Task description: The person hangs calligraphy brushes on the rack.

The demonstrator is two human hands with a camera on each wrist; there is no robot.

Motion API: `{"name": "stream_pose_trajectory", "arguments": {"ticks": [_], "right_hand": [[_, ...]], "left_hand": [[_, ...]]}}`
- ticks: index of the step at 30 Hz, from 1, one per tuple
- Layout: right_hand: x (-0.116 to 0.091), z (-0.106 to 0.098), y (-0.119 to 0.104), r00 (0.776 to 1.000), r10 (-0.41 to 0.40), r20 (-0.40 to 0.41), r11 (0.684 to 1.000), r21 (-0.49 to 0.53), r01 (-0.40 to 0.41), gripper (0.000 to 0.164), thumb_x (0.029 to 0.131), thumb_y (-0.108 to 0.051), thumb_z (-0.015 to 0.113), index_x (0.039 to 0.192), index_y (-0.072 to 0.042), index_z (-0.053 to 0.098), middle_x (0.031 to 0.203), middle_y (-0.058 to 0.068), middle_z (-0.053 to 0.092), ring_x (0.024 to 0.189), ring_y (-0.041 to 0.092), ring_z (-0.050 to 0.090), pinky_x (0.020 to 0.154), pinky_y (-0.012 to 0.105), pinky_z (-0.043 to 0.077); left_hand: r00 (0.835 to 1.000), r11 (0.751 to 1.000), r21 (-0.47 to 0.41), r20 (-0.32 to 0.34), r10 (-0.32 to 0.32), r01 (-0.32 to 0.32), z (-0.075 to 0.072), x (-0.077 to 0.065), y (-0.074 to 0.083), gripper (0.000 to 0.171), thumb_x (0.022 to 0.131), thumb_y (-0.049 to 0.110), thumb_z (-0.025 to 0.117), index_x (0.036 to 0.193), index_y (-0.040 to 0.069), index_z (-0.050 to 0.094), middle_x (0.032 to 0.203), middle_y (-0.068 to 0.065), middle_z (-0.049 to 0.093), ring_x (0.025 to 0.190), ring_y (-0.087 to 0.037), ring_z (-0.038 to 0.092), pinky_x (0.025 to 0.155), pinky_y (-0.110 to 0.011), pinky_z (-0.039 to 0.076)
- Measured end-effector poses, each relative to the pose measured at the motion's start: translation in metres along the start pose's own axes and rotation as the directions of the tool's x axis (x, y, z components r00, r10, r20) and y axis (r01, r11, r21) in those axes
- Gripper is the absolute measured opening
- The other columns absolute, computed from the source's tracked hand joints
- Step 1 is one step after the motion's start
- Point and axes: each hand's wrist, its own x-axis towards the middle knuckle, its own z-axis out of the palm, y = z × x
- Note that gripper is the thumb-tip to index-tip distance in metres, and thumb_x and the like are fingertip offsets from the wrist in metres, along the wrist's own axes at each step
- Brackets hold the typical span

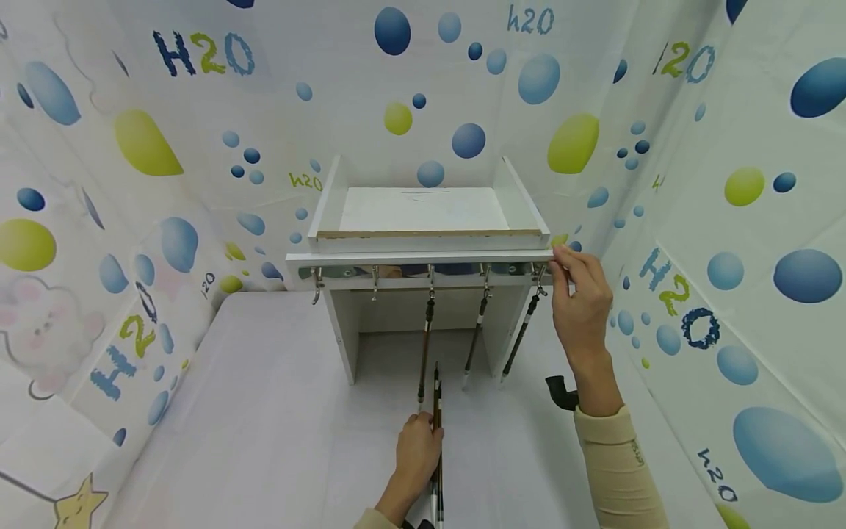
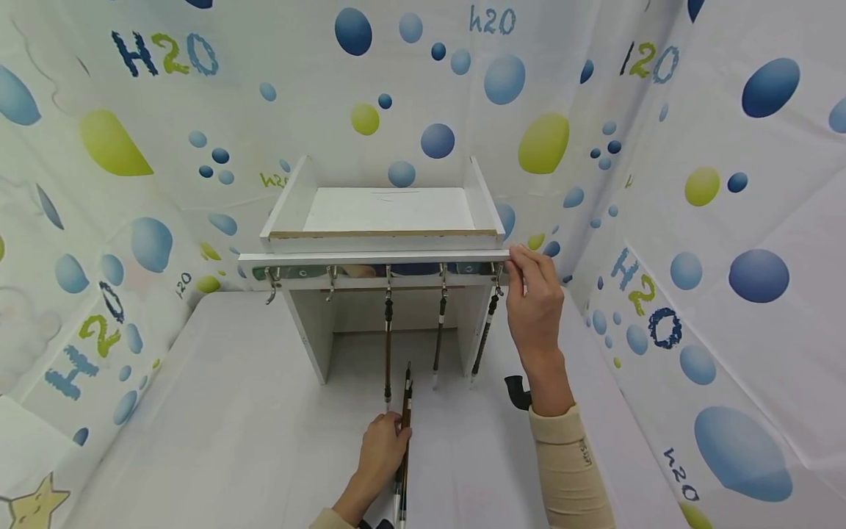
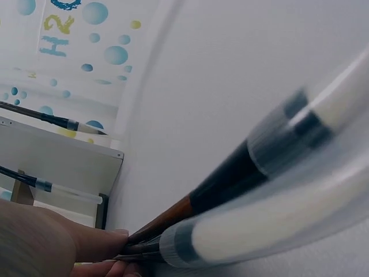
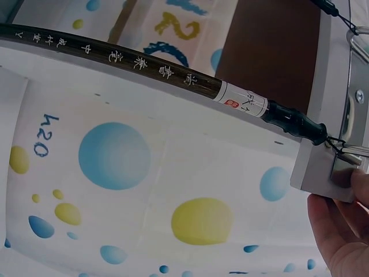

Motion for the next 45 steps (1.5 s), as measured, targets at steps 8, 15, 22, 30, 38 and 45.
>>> {"name": "stream_pose_trajectory", "arguments": {"ticks": [8, 15, 22, 30, 38, 45], "right_hand": [[0.0, 0.0, -0.001, 1.0, -0.003, 0.003, 1.0, -0.009, 0.003, 0.028, 0.096, -0.008, 0.063, 0.121, 0.004, 0.069, 0.115, 0.023, 0.065, 0.107, 0.033, 0.068, 0.095, 0.002, 0.042], [0.0, -0.001, -0.002, 1.0, -0.005, 0.008, 1.0, -0.022, 0.006, 0.028, 0.097, -0.008, 0.062, 0.121, 0.004, 0.068, 0.116, 0.022, 0.066, 0.106, 0.032, 0.068, 0.096, 0.002, 0.042], [-0.001, -0.001, -0.002, 1.0, 0.003, 0.005, 1.0, -0.013, -0.003, 0.028, 0.097, -0.007, 0.062, 0.121, 0.005, 0.068, 0.116, 0.022, 0.065, 0.106, 0.033, 0.068, 0.096, 0.002, 0.042], [-0.001, 0.0, -0.001, 1.0, 0.006, 0.002, 1.0, -0.007, -0.005, 0.028, 0.097, -0.007, 0.062, 0.121, 0.004, 0.068, 0.116, 0.023, 0.065, 0.107, 0.033, 0.067, 0.096, 0.002, 0.042], [-0.001, 0.0, -0.001, 1.0, 0.009, 0.001, 1.0, -0.008, -0.009, 0.028, 0.097, -0.007, 0.062, 0.121, 0.004, 0.068, 0.116, 0.023, 0.065, 0.106, 0.033, 0.068, 0.095, 0.002, 0.042], [-0.001, 0.0, 0.0, 1.0, 0.014, 0.005, 1.0, -0.003, -0.014, 0.028, 0.096, -0.007, 0.062, 0.122, 0.004, 0.068, 0.117, 0.023, 0.065, 0.106, 0.032, 0.067, 0.095, 0.002, 0.042]], "left_hand": [[1.0, 1.0, -0.029, -0.012, 0.008, -0.008, 0.002, 0.002, -0.003, 0.015, 0.082, 0.002, 0.073, 0.093, -0.007, 0.07, 0.081, -0.015, 0.066, 0.067, -0.025, 0.066, 0.051, -0.031, 0.052], [1.0, 0.996, -0.091, 0.025, -0.013, 0.015, -0.001, 0.003, -0.002, 0.016, 0.082, 0.002, 0.069, 0.095, -0.007, 0.069, 0.08, -0.01, 0.064, 0.062, -0.012, 0.056, 0.048, -0.02, 0.045], [0.999, 0.991, -0.134, 0.032, -0.003, 0.007, -0.01, 0.0, 0.004, 0.019, 0.081, 0.003, 0.068, 0.098, -0.006, 0.069, 0.077, -0.005, 0.061, 0.06, -0.008, 0.05, 0.047, -0.018, 0.042], [0.999, 0.991, -0.133, 0.032, 0.009, -0.004, -0.018, -0.002, 0.009, 0.023, 0.08, 0.006, 0.068, 0.101, -0.003, 0.071, 0.074, -0.001, 0.062, 0.058, -0.005, 0.049, 0.046, -0.018, 0.041], [0.997, 0.99, -0.125, -0.015, 0.07, -0.071, -0.03, -0.005, 0.019, 0.021, 0.08, 0.008, 0.069, 0.099, 0.001, 0.072, 0.073, 0.003, 0.062, 0.058, -0.003, 0.046, 0.048, -0.017, 0.039], [0.991, 0.986, -0.113, -0.053, 0.12, -0.125, -0.044, -0.007, 0.029, 0.021, 0.082, 0.011, 0.068, 0.102, 0.003, 0.072, 0.077, 0.002, 0.064, 0.06, -0.003, 0.045, 0.048, -0.017, 0.037]]}}
